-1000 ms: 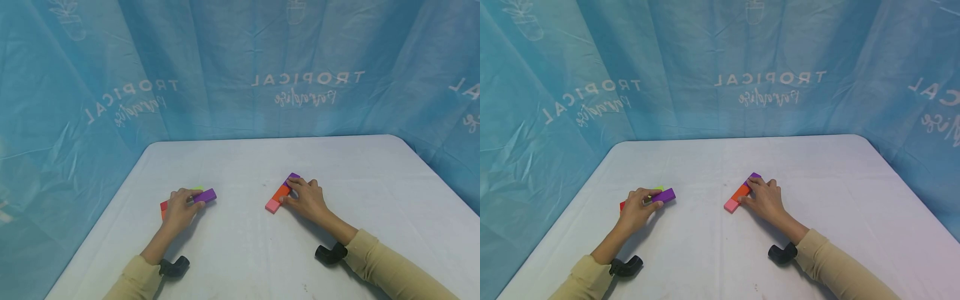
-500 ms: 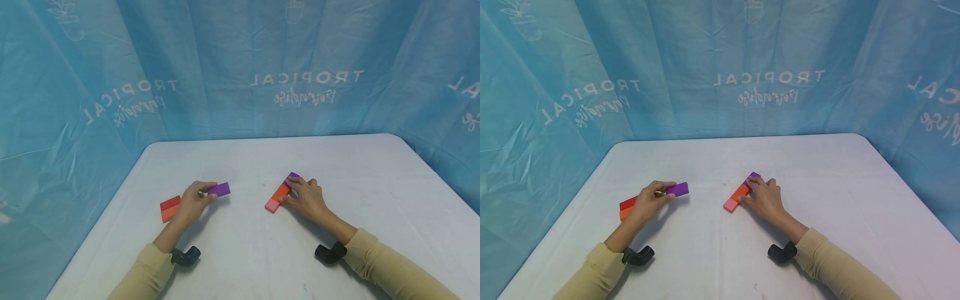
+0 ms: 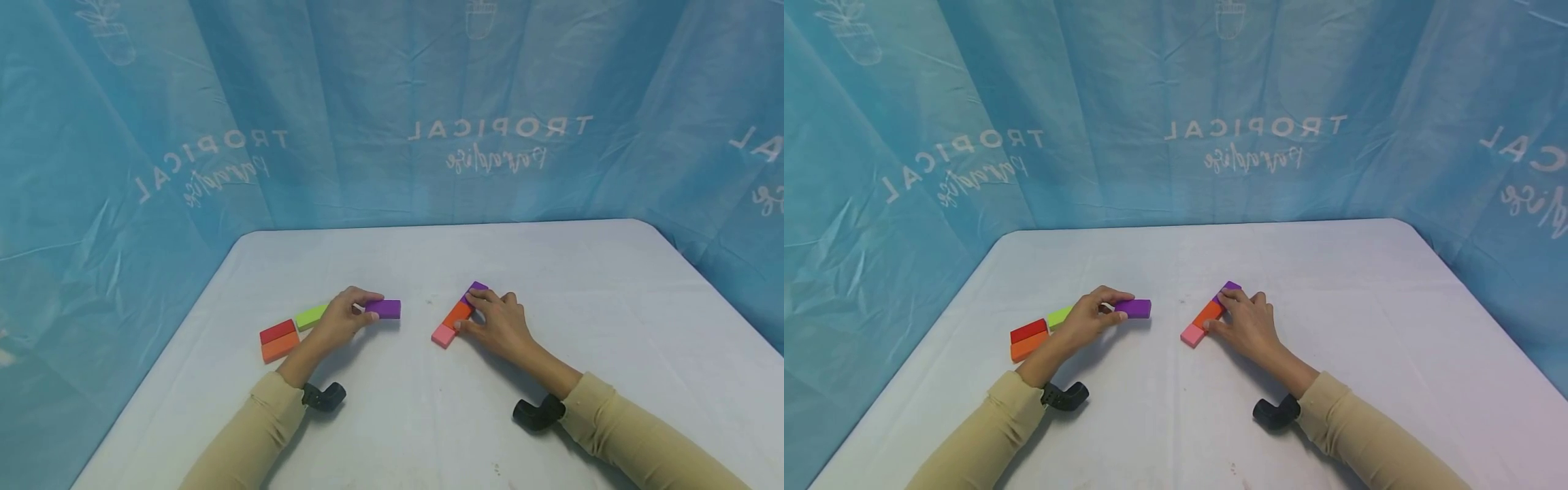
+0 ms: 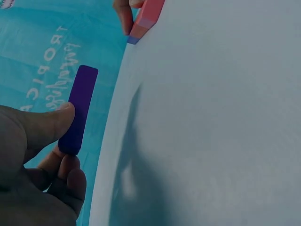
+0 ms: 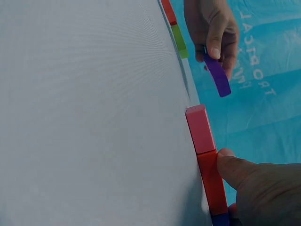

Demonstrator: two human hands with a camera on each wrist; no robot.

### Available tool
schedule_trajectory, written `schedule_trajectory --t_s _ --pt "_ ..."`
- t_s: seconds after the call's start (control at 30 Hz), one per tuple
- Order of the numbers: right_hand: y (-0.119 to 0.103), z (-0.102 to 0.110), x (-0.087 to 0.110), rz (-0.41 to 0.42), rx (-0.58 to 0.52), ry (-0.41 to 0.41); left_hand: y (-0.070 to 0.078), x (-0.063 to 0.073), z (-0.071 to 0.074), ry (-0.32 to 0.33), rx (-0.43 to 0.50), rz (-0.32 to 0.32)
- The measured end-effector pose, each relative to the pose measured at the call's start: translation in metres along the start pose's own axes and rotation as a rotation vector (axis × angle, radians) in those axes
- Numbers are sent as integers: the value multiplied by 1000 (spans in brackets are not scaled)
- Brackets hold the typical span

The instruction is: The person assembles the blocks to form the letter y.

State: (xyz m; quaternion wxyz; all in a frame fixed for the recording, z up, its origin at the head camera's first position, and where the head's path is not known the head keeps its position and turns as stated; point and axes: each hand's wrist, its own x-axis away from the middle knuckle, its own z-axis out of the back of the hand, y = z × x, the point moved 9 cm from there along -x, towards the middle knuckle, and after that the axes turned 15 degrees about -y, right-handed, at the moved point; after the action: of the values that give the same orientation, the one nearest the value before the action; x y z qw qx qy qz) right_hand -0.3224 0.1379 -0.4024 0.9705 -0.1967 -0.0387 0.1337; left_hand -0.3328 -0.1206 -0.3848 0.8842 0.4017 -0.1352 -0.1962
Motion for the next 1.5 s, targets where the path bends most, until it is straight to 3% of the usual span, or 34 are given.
schedule_trajectory --t_s 0.17,0.6,0.8,1.5 --pt "0 0 0 1 -1 -7 4 -12 -10 -57 -5 -57" --pt "1 -2 0 1 0 -13 8 -31 -34 -167 -59 -93" --pt "2 -3 0 -1 -2 -14 9 -36 -42 -194 -57 -63" --pt "2 -1 -1 3 -2 -1 17 -44 -53 -231 -144 -91"
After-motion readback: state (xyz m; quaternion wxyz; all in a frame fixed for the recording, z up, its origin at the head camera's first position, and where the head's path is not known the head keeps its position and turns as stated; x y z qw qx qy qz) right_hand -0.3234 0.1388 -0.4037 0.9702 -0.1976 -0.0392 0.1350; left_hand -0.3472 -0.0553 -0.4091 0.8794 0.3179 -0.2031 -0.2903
